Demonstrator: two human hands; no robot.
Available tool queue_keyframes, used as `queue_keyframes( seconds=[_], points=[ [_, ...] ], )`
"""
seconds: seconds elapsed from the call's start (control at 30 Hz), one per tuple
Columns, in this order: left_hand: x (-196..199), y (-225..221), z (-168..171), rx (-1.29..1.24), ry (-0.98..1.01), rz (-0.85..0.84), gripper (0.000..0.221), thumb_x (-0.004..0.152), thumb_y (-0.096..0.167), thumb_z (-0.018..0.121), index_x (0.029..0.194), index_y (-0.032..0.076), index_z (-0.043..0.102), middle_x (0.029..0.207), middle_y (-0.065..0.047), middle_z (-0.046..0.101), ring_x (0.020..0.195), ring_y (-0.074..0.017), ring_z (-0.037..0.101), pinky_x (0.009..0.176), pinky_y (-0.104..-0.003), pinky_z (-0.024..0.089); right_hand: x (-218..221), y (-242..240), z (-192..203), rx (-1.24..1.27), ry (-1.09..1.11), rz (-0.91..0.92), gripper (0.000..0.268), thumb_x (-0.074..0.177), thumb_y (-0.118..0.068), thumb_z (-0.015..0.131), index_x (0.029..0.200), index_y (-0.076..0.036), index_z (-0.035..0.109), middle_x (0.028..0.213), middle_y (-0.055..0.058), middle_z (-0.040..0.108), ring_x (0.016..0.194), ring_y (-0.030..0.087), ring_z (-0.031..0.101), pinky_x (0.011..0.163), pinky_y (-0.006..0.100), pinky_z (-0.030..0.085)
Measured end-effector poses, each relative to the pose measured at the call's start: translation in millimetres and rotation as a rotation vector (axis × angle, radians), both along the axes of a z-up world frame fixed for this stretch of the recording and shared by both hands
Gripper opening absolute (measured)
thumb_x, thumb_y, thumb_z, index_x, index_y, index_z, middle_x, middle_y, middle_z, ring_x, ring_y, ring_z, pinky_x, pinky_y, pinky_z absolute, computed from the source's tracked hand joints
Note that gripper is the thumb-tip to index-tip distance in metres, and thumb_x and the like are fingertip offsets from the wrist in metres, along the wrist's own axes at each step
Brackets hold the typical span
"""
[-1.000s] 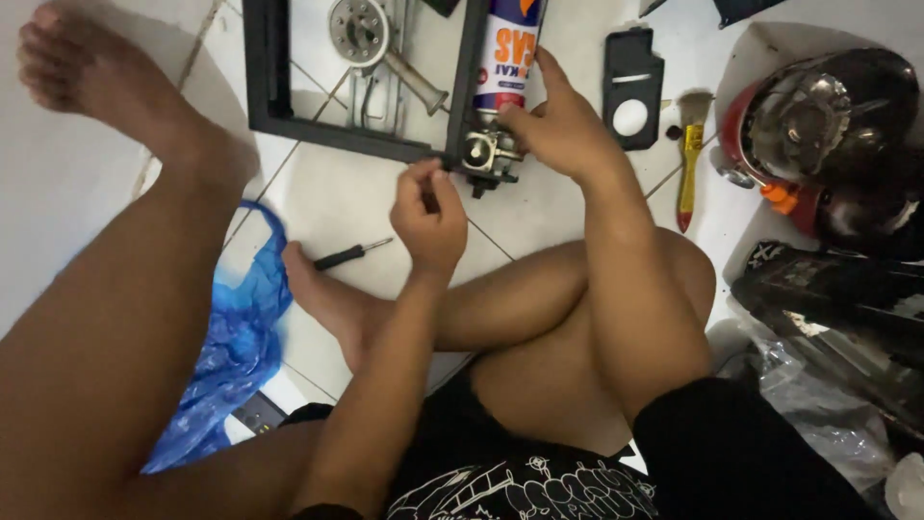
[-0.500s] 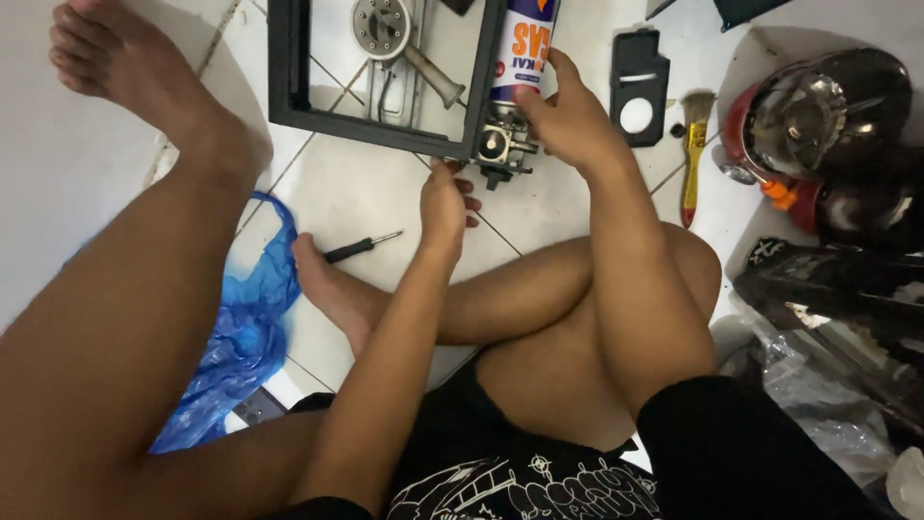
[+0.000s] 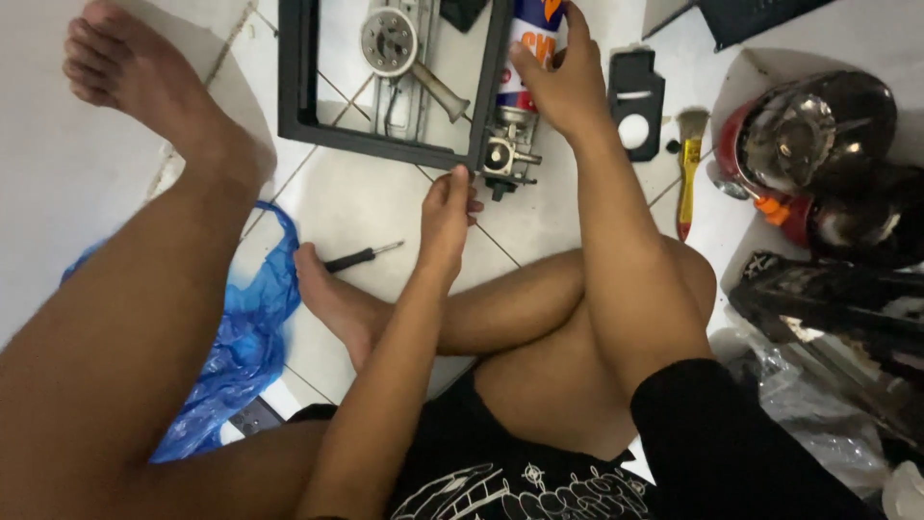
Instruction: Disassembling a portable gas stove and attempting to install a black plastic canister holder using a screwdriver.
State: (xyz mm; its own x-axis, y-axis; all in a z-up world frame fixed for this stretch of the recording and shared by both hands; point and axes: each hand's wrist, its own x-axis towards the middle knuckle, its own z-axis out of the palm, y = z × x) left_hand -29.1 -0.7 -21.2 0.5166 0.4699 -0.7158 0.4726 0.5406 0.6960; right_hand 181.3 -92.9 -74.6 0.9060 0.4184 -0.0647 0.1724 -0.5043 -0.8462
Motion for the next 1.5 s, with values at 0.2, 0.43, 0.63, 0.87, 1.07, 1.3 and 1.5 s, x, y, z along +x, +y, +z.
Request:
queue_keyframes(
  seconds=[0.2,0.43,0.63,0.87,1.07,1.3,1.5],
  points=[
    [11,4,14,0.079,0.102,-0.121,0.037,0.102,0.037,0.047,0.113,0.006,0.064,0.098,-0.005,0.07,0.083,-0.014,0.064,0.075,-0.029,0.048,7,2,1,-0.049,-0.024,0.039,0.085,0.101,-0.024,0.081,0.159,-0.019,0.019,0.127,0.024,0.052,0.115,0.037,0.071,0.089,0.041,0.067],
    [13,7,2,0.09,0.101,-0.115,0.035,0.101,0.034,0.049,0.108,0.004,0.065,0.093,-0.006,0.07,0.08,-0.015,0.065,0.073,-0.029,0.049,16,3,22,-0.084,-0.121,0.159,0.093,0.087,-0.015,0.087,0.153,-0.011,0.021,0.123,0.024,0.05,0.097,0.038,0.07,0.077,0.042,0.067],
    [13,14,-1,0.095,0.085,-0.144,0.034,0.099,0.035,0.051,0.099,0.003,0.064,0.09,-0.007,0.066,0.08,-0.0167,0.066,0.073,-0.031,0.049,25,2,24,-0.068,-0.02,0.183,0.095,0.077,-0.016,0.088,0.151,-0.009,0.029,0.116,0.021,0.049,0.088,0.036,0.068,0.072,0.039,0.066],
    [8,18,-6,0.025,0.065,-0.134,0.034,0.099,0.031,0.052,0.107,0.001,0.065,0.091,-0.007,0.068,0.077,-0.0162,0.064,0.067,-0.028,0.048,38,-10,22,-0.023,0.116,0.144,0.091,0.089,-0.017,0.082,0.156,-0.019,0.02,0.112,0.02,0.073,0.089,0.028,0.078,0.066,0.035,0.066],
    [-2,14,-1,0.013,0.059,-0.128,0.031,0.1,0.031,0.05,0.108,0.002,0.061,0.092,-0.009,0.068,0.079,-0.0164,0.063,0.07,-0.031,0.049,28,-16,58,0.005,-0.062,0.037,0.059,0.094,-0.019,0.084,0.135,-0.013,0.042,0.103,0.016,0.069,0.085,0.026,0.077,0.066,0.037,0.066],
    [2,9,-9,0.017,0.049,-0.109,0.034,0.101,0.034,0.049,0.108,0.003,0.061,0.088,-0.007,0.067,0.074,-0.0147,0.062,0.067,-0.029,0.047,5,-24,119,0.378,-0.397,0.165,0.056,0.09,0.007,0.085,0.131,0.004,0.048,0.119,0.028,0.068,0.105,0.037,0.071,0.093,0.045,0.06],
    [15,3,-17,0.06,0.011,-0.106,0.032,0.102,0.033,0.05,0.107,0.004,0.063,0.092,-0.006,0.069,0.076,-0.016,0.063,0.069,-0.031,0.048,-1,-105,92,0.861,-0.353,-0.441,0.068,0.12,-0.022,0.049,0.176,-0.012,0.011,0.102,-0.001,0.039,0.096,0.016,0.034,0.096,0.031,0.024]
  ],
)
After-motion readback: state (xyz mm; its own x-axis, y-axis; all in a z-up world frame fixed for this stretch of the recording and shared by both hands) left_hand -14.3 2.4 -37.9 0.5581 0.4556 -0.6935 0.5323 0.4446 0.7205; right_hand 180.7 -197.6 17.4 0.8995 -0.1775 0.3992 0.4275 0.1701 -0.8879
